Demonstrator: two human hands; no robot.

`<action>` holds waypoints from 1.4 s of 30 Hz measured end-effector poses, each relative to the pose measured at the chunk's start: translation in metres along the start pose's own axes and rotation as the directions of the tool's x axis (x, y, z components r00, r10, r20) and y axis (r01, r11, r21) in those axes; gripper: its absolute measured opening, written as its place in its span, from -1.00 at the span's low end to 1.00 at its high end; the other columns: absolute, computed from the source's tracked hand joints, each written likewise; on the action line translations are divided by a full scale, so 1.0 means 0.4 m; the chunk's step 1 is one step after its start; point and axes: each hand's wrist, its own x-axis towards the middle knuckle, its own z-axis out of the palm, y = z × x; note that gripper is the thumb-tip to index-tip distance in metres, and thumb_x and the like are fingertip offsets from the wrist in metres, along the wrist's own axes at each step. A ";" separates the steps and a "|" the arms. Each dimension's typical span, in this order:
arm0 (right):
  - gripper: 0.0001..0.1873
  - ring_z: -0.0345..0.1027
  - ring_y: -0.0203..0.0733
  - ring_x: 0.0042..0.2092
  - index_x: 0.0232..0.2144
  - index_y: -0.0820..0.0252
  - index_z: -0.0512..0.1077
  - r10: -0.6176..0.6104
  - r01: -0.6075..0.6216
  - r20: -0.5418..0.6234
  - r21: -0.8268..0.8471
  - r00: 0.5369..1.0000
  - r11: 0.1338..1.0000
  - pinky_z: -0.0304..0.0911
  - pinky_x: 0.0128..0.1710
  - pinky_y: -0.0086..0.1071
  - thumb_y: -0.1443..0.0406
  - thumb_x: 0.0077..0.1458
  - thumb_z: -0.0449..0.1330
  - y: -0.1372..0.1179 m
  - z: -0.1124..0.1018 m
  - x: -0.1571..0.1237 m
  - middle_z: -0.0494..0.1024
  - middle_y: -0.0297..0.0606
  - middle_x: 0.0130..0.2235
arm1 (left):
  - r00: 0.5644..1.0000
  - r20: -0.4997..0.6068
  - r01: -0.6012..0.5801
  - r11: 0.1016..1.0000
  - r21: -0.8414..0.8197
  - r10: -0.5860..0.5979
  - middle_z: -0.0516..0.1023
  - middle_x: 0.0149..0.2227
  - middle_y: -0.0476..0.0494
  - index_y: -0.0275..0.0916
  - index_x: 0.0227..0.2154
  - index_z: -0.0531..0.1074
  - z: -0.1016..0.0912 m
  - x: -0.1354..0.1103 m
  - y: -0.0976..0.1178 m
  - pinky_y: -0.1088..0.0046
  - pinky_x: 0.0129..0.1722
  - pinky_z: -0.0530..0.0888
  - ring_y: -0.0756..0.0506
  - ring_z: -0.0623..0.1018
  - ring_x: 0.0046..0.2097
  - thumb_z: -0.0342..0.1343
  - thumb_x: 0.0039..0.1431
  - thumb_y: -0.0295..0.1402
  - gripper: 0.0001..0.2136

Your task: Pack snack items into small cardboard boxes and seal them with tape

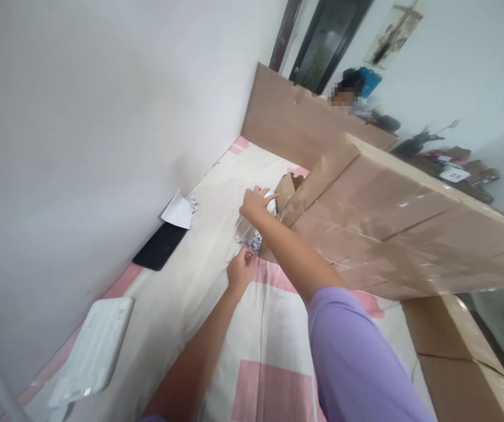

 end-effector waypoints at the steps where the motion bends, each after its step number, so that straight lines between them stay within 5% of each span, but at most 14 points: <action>1: -0.31 -0.15 0.58 0.39 0.30 0.36 0.21 0.085 -0.085 0.012 -0.007 0.996 0.996 -0.11 0.14 0.60 0.20 0.18 0.21 0.001 0.002 0.046 0.05 0.32 0.38 | 1.000 0.000 0.002 1.000 -0.009 -0.002 0.61 -0.39 -0.02 -0.11 -0.18 0.48 0.001 0.003 -0.001 0.46 -0.35 0.23 -0.11 0.60 -0.28 0.09 0.29 -0.36 -0.89; 5: -0.18 -0.37 0.71 0.40 0.36 0.38 0.17 0.380 -0.379 0.133 -0.036 0.915 0.925 -0.25 0.05 0.75 0.02 0.21 0.18 0.053 0.011 0.189 -0.08 0.37 0.41 | 1.000 0.015 0.011 1.000 -0.023 -0.011 0.63 -0.35 -0.02 -0.10 -0.16 0.48 0.005 0.010 -0.010 0.46 -0.32 0.27 -0.11 0.60 -0.26 0.07 0.29 -0.39 -0.87; 10: -0.04 -0.32 0.76 0.36 0.38 0.41 0.17 0.444 -0.448 0.204 -0.031 0.872 0.894 -0.07 0.04 0.68 -0.12 0.16 0.23 0.124 0.020 0.269 -0.10 0.40 0.38 | 0.998 0.067 -0.008 0.999 -0.036 0.010 0.63 -0.35 -0.05 -0.12 -0.21 0.49 -0.003 0.011 -0.014 0.45 -0.31 0.27 -0.10 0.59 -0.28 0.09 0.29 -0.37 -0.90; 15: 0.14 -0.18 0.80 0.31 0.39 0.43 0.13 0.549 -0.534 0.254 -0.130 0.796 0.835 0.04 0.06 0.57 -0.22 0.03 0.31 0.099 0.068 0.280 -0.15 0.39 0.36 | 0.995 0.098 -0.028 0.998 -0.063 0.035 0.61 -0.36 -0.07 -0.13 -0.23 0.51 -0.011 0.009 -0.017 0.44 -0.31 0.28 -0.10 0.58 -0.30 0.09 0.30 -0.34 -0.90; 22: 0.21 -0.33 0.85 0.32 0.40 0.54 0.07 0.561 -0.543 0.115 -0.153 0.820 0.825 -0.22 0.07 0.70 -0.24 0.01 0.27 0.094 0.152 0.287 -0.30 0.44 0.40 | 0.995 0.101 -0.015 0.997 -0.081 0.024 0.62 -0.34 -0.07 -0.14 -0.21 0.52 -0.011 0.013 -0.021 0.44 -0.30 0.30 -0.09 0.57 -0.30 0.10 0.29 -0.36 -0.89; 31: 0.09 -0.12 0.70 0.29 0.35 0.48 0.17 0.441 -0.434 0.103 -0.085 0.891 0.897 -0.07 0.11 0.55 -0.19 0.04 0.27 0.057 0.113 0.262 -0.09 0.41 0.36 | 0.996 0.080 -0.022 0.990 -0.142 0.033 0.61 -0.36 -0.06 -0.16 -0.27 0.50 -0.023 0.020 -0.017 0.46 -0.30 0.31 -0.07 0.56 -0.32 0.08 0.26 -0.41 -0.89; 37: 0.40 -0.20 0.76 0.33 0.44 0.52 -0.11 0.511 -0.543 0.320 0.016 0.798 0.839 -0.02 0.09 0.53 -0.21 -0.10 0.41 0.039 0.072 0.237 -0.27 0.53 0.38 | 0.995 0.064 -0.062 0.984 -0.167 0.073 0.61 -0.35 -0.05 -0.16 -0.26 0.50 -0.017 0.022 -0.030 0.49 -0.26 0.34 -0.06 0.56 -0.29 0.05 0.25 -0.44 -0.87; 40: 0.23 0.05 0.55 0.28 0.39 0.41 0.08 0.396 -0.469 0.334 0.172 0.855 0.866 0.20 0.08 0.35 -0.13 -0.11 0.44 0.062 0.077 0.210 -0.06 0.42 0.34 | 0.996 0.052 -0.065 0.985 -0.163 0.074 0.60 -0.37 -0.05 -0.16 -0.28 0.49 -0.013 0.025 -0.032 0.49 -0.28 0.32 -0.06 0.56 -0.31 0.05 0.24 -0.45 -0.87; 42: 0.08 0.23 0.44 0.18 0.31 0.45 0.22 0.287 -0.348 0.246 0.255 0.926 0.902 0.32 0.00 0.23 -0.09 -0.07 0.42 0.072 0.086 0.195 0.12 0.40 0.25 | 0.996 0.045 -0.065 0.985 -0.161 0.073 0.60 -0.38 -0.05 -0.16 -0.29 0.49 -0.010 0.026 -0.033 0.49 -0.29 0.31 -0.06 0.55 -0.32 0.05 0.23 -0.44 -0.88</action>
